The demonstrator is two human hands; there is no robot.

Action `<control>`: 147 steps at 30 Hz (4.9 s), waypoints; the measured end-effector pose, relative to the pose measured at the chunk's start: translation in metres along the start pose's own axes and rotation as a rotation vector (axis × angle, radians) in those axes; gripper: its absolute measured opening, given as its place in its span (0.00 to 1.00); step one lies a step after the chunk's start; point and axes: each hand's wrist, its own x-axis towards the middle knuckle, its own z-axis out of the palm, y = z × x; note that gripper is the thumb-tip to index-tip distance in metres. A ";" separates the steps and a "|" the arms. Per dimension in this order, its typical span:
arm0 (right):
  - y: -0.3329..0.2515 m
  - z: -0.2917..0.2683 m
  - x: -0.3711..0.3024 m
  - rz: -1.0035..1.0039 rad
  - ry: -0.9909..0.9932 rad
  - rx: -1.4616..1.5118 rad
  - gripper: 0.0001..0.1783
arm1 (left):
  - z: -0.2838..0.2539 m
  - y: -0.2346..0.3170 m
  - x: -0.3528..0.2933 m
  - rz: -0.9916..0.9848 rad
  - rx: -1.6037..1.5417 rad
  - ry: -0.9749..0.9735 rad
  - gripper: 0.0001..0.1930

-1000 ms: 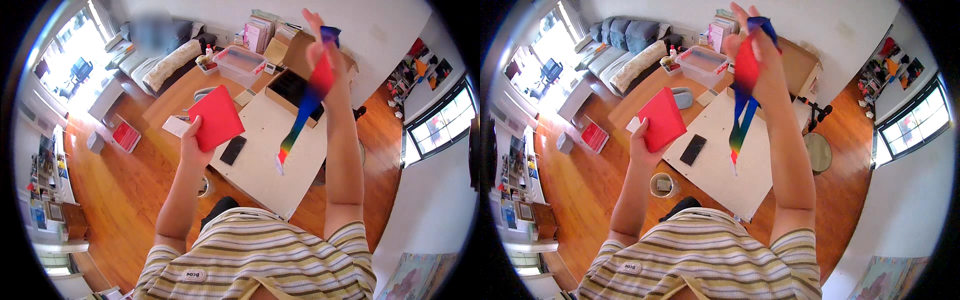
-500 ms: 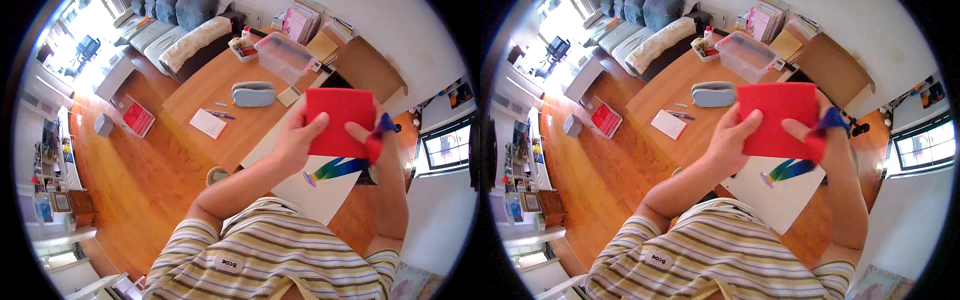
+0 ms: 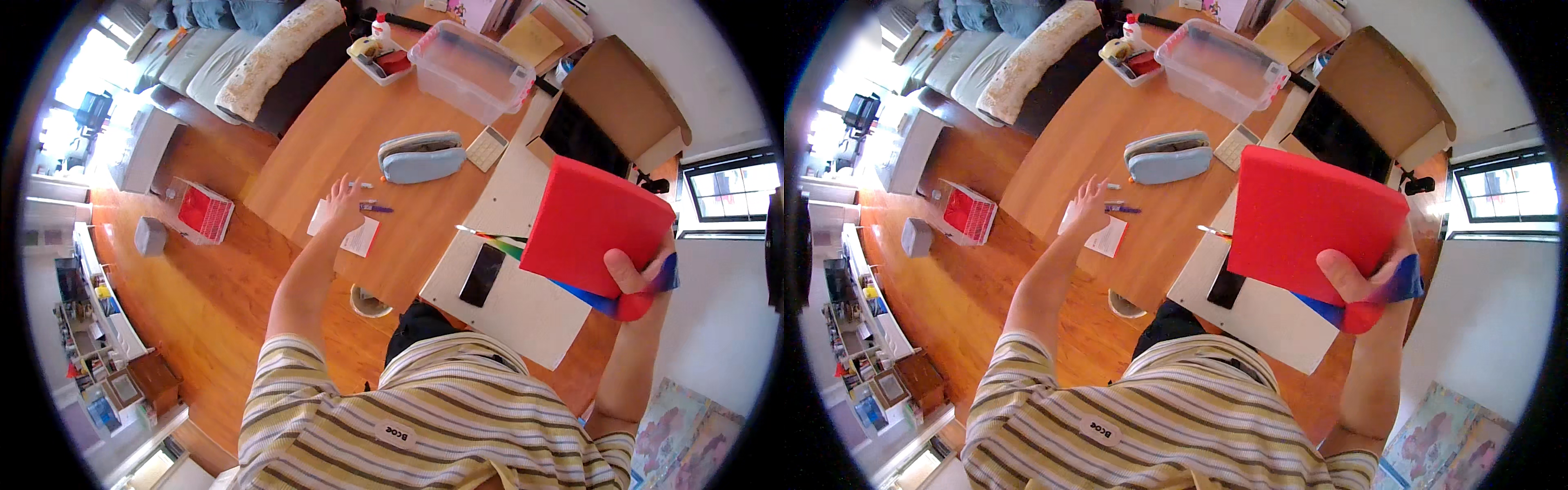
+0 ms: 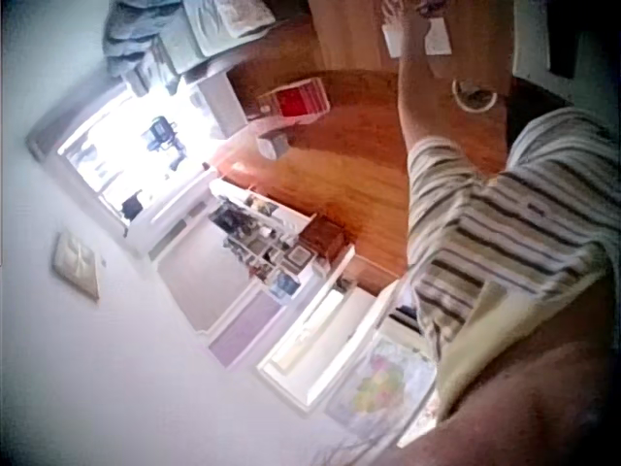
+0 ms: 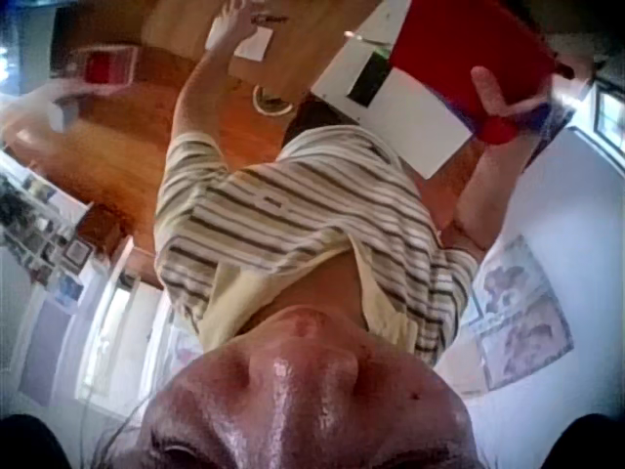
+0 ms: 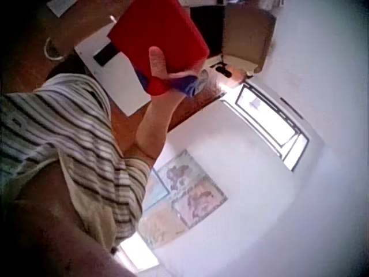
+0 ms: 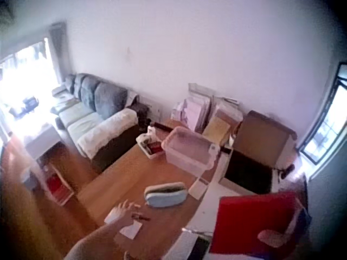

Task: The person moves a red notebook and other items from a shelf, gathers papers and a medal from various surfaces, replaces a remote's battery, and sorts the papers and book onto a desk.

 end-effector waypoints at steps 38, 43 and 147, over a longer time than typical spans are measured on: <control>0.049 -0.021 0.001 -0.134 0.030 0.074 0.36 | -0.031 0.162 0.143 0.277 0.279 -0.323 0.11; 0.045 -0.022 -0.004 -0.039 0.035 0.103 0.36 | -0.004 0.135 0.149 0.477 0.058 -0.210 0.14; -0.157 0.383 -0.280 0.425 -0.687 1.675 0.36 | -0.249 -0.181 -0.399 0.357 -2.352 -0.104 0.42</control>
